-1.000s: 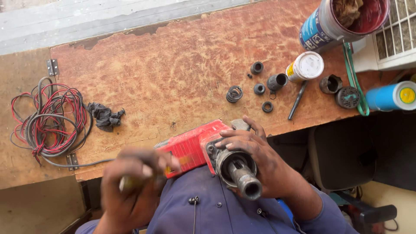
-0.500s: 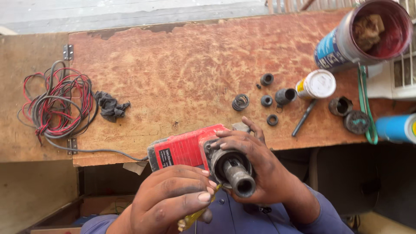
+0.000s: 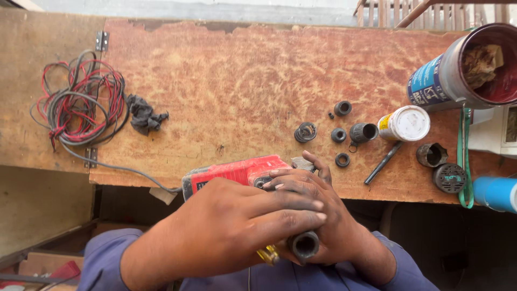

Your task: The person assembles a red electric hammer drill by inserting a drill bit, attaching a side handle, and tightening components with a screwdriver. They then wipe the tool and several small metal parts with a rag, placing the cleaned parts on the workbench.

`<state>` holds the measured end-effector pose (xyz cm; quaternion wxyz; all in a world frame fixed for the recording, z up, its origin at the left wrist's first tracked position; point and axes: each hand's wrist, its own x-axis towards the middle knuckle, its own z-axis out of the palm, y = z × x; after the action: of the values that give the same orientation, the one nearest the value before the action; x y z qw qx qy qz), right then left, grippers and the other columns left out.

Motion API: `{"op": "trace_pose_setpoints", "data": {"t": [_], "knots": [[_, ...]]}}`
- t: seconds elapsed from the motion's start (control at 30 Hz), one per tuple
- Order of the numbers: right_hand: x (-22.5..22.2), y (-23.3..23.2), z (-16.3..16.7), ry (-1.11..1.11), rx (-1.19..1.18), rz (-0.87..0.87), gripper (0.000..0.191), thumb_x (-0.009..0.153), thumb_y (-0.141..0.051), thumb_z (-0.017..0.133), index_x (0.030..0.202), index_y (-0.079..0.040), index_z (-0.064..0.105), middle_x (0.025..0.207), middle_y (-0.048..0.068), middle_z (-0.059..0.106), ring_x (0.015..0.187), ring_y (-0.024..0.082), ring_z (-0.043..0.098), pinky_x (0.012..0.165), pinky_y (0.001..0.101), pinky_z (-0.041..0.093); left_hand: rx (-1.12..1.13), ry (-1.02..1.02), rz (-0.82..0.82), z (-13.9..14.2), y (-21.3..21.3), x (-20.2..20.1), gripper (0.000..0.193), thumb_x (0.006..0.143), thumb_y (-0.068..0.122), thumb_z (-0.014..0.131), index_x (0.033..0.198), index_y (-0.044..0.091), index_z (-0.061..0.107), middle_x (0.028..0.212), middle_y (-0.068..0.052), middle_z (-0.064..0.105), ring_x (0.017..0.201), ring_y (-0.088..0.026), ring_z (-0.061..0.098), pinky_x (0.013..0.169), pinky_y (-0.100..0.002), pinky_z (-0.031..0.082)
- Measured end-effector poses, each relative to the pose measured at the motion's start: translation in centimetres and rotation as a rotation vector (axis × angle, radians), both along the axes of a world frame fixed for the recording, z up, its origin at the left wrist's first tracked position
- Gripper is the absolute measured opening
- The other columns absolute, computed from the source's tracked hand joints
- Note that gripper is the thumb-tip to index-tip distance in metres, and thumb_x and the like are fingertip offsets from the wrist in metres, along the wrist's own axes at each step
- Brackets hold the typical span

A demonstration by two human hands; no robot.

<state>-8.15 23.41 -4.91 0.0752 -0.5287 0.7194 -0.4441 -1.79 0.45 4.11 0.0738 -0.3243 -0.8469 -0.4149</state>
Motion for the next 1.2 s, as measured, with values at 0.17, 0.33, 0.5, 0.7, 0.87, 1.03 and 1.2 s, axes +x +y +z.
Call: {"op": "trace_pose_setpoints", "data": {"t": [0.17, 0.33, 0.5, 0.7, 0.87, 1.03, 1.2], "knots": [[-0.2, 0.1, 0.1, -0.112, -0.052, -0.032, 0.085, 0.076, -0.046, 0.088, 0.142, -0.011, 0.047, 0.138, 0.01, 0.063, 0.137, 0.031, 0.061, 0.128, 0.0619, 0.02, -0.019, -0.111, -0.012, 0.2, 0.6, -0.6, 0.051, 0.077, 0.022, 0.084, 0.124, 0.013, 0.066, 0.1, -0.002, 0.073, 0.088, -0.022, 0.074, 0.072, -0.036, 0.056], [-0.3, 0.0, -0.1, -0.13, -0.049, -0.067, 0.087, 0.075, -0.052, 0.087, 0.142, -0.01, 0.049, 0.14, 0.009, 0.064, 0.138, 0.03, 0.062, 0.131, 0.0614, 0.019, 0.046, -0.082, 0.083, -0.5, 1.0, -0.2, 0.047, 0.086, 0.025, 0.086, 0.125, 0.011, 0.064, 0.093, -0.002, 0.072, 0.082, -0.022, 0.074, 0.07, -0.035, 0.056], [-0.2, -0.3, -0.3, -0.143, -0.048, -0.082, 0.088, 0.074, -0.053, 0.085, 0.142, -0.009, 0.049, 0.138, 0.011, 0.064, 0.137, 0.03, 0.062, 0.131, 0.0612, 0.018, 0.077, -0.084, 0.12, -0.1, 0.7, 0.0, 0.05, 0.085, 0.022, 0.085, 0.127, 0.007, 0.063, 0.099, -0.005, 0.073, 0.09, -0.025, 0.075, 0.077, -0.034, 0.06], [-0.3, -0.7, -0.2, -0.162, -0.037, -0.063, 0.082, 0.068, -0.025, 0.086, 0.14, -0.01, 0.048, 0.136, 0.01, 0.066, 0.138, 0.032, 0.061, 0.129, 0.0616, 0.02, 0.795, -0.319, 0.22, 0.9, -1.4, 1.3, 0.054, 0.093, 0.028, 0.082, 0.132, 0.001, 0.057, 0.115, -0.022, 0.066, 0.103, -0.029, 0.068, 0.088, -0.044, 0.057], [-0.7, -0.8, 0.1, -0.152, -0.029, -0.052, 0.085, 0.065, -0.025, 0.088, 0.138, -0.011, 0.047, 0.135, 0.01, 0.067, 0.136, 0.032, 0.061, 0.127, 0.0624, 0.019, 1.175, -0.574, 0.352, 0.2, -0.6, 2.8, 0.041, 0.097, 0.034, 0.075, 0.123, 0.009, 0.053, 0.106, -0.017, 0.061, 0.09, -0.026, 0.057, 0.082, -0.038, 0.051], [-0.9, -1.1, 0.3, -0.17, -0.037, -0.055, 0.084, 0.067, -0.027, 0.088, 0.139, -0.012, 0.047, 0.135, 0.009, 0.066, 0.134, 0.029, 0.063, 0.128, 0.0617, 0.02, 0.731, -0.334, 0.031, -1.3, -0.7, 2.5, 0.016, 0.114, 0.029, 0.05, 0.106, 0.016, 0.054, 0.108, -0.009, 0.075, 0.094, -0.023, 0.062, 0.098, -0.043, 0.045], [-0.8, -1.1, 0.2, -0.161, -0.028, -0.061, 0.084, 0.067, -0.028, 0.088, 0.138, -0.012, 0.047, 0.135, 0.009, 0.066, 0.134, 0.03, 0.063, 0.127, 0.0619, 0.021, 0.763, -0.12, 0.056, -4.3, 0.6, 2.9, 0.018, 0.112, 0.026, 0.044, 0.098, 0.017, 0.052, 0.101, -0.007, 0.069, 0.09, -0.019, 0.064, 0.092, -0.042, 0.049]]}}
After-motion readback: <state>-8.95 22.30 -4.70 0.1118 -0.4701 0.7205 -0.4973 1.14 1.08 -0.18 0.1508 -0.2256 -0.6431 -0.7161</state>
